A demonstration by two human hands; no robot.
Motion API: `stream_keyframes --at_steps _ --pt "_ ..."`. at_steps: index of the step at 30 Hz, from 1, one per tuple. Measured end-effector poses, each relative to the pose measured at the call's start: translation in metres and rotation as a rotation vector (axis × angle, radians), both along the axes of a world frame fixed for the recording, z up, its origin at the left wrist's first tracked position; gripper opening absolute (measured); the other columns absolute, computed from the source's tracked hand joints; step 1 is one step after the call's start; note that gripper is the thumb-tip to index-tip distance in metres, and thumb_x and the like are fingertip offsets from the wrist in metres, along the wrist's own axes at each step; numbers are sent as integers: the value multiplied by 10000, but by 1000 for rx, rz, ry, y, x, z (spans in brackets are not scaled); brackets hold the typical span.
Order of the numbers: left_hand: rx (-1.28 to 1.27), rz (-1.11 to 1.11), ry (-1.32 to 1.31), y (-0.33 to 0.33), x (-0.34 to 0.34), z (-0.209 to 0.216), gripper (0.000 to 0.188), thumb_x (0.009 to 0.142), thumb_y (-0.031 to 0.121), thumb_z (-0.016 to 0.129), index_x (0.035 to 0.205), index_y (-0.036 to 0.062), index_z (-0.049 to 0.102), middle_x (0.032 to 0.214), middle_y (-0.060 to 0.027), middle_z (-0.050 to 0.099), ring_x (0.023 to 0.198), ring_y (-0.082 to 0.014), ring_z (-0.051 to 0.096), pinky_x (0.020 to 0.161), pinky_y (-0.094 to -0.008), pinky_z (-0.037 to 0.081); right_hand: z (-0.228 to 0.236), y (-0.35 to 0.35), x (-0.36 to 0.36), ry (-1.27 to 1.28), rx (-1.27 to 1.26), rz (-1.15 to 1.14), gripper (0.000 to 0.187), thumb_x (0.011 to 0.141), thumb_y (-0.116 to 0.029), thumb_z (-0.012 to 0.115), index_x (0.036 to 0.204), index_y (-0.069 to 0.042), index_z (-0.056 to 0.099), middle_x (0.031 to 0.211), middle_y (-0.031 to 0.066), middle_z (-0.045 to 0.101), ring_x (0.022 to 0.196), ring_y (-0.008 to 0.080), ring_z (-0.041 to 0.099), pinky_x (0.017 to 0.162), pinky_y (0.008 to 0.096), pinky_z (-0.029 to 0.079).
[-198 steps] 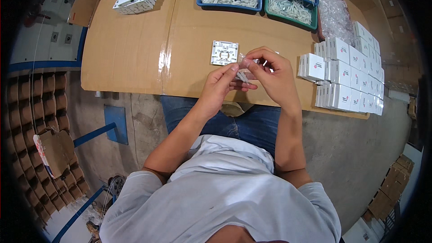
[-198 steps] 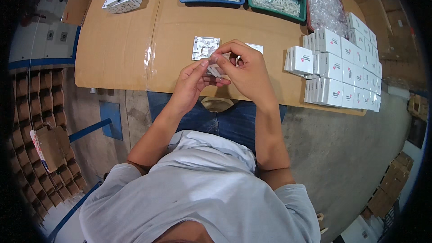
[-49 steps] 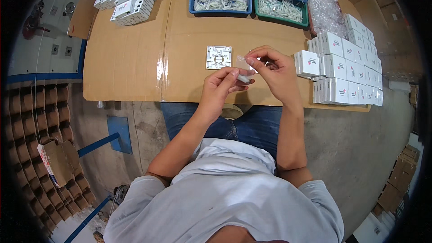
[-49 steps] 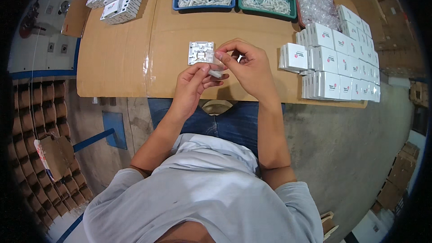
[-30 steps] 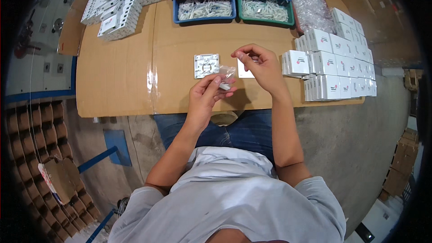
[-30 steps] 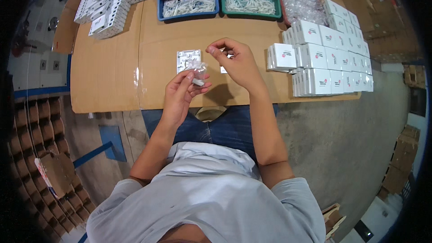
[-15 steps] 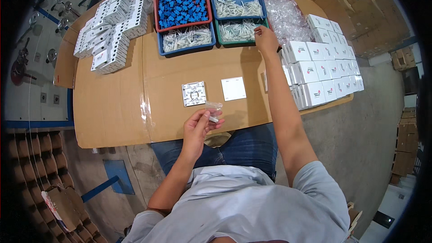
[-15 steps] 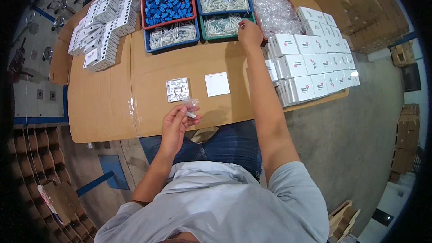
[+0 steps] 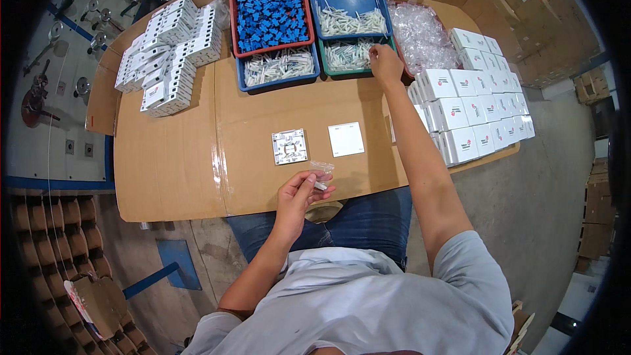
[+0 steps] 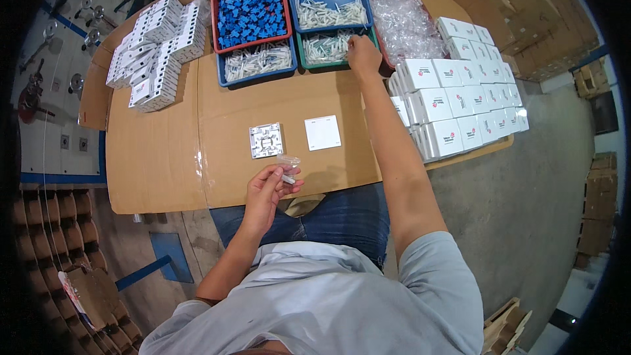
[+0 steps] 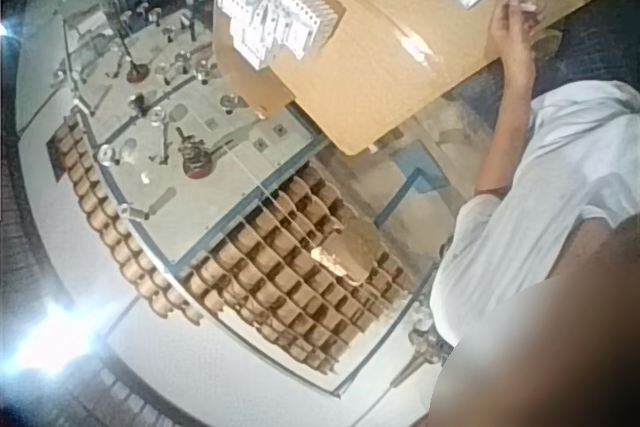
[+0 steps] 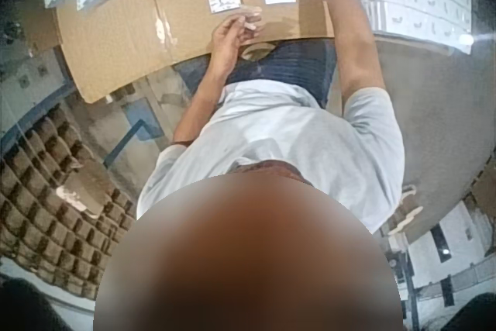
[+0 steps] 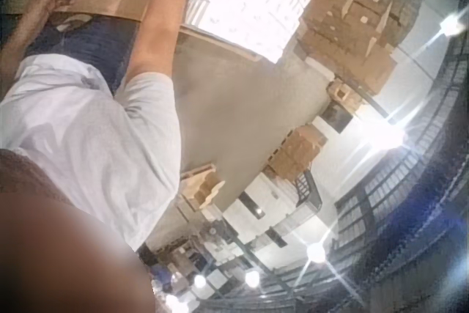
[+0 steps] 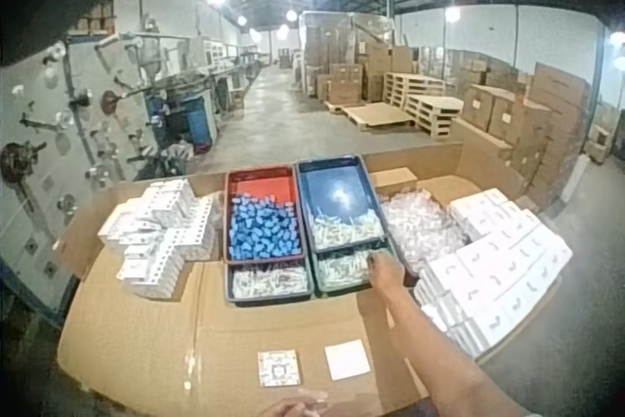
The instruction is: Assembling or checking components into small white cardboard boxes at a workbench.
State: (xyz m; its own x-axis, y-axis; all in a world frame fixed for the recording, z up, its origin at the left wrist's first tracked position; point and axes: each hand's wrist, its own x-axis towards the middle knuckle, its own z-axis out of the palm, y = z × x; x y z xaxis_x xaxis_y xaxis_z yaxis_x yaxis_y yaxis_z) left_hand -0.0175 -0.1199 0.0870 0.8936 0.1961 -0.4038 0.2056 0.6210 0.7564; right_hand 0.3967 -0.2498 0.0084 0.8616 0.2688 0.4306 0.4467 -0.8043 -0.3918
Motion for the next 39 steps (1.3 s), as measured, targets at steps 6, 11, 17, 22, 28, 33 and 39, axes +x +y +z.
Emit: stream_keyframes --at_steps 6,11,17,22,28,33,39 --pt "2 24 -6 1 3 2 290 1084 223 542 1212 -17 644 1183 -196 716 1018 -289 741 860 -346 603 67 -5 -45 571 1292 97 292 870 -92 813 1113 -12 673 878 6 687 589 53 506 496 211 363" --pt "11 -6 -11 1 8 2 289 1086 205 523 1239 -17 628 1185 -208 709 1006 -298 739 864 -370 604 98 -23 -90 652 1537 204 280 899 -70 786 1141 -23 655 938 30 699 594 51 473 488 204 323" --pt "12 10 -50 1 9 7 302 1091 227 521 1216 -22 640 1189 -201 713 1003 -279 741 868 -347 603 101 -32 -113 665 1538 201 278 894 -76 793 1129 -20 657 939 33 701 599 48 473 492 203 325" --pt "-4 60 -56 1 4 9 303 1087 232 533 1209 -25 638 1158 -181 718 993 -269 741 864 -346 600 106 -26 -142 699 1464 204 261 892 -79 794 1110 -24 661 892 26 697 584 43 472 488 199 317" --pt "81 101 -82 2 6 7 235 1067 212 582 1159 0 623 1135 -168 707 939 -259 742 814 -357 603 126 -19 -202 739 1372 302 174 897 -42 774 1046 -23 686 880 34 716 570 43 468 495 205 307" --pt "123 169 -99 3 10 5 256 1059 209 600 1140 -28 650 1072 -179 731 895 -260 749 797 -366 621 130 -13 -255 827 1190 355 150 911 -25 760 1048 -22 701 909 19 715 656 21 509 554 184 360" --pt "252 143 -152 3 7 3 272 1068 181 583 1192 -42 677 1111 -158 740 926 -209 743 803 -303 608 129 -8 -276 839 1049 358 181 914 -28 765 1079 -16 691 962 23 724 778 25 598 616 172 440"
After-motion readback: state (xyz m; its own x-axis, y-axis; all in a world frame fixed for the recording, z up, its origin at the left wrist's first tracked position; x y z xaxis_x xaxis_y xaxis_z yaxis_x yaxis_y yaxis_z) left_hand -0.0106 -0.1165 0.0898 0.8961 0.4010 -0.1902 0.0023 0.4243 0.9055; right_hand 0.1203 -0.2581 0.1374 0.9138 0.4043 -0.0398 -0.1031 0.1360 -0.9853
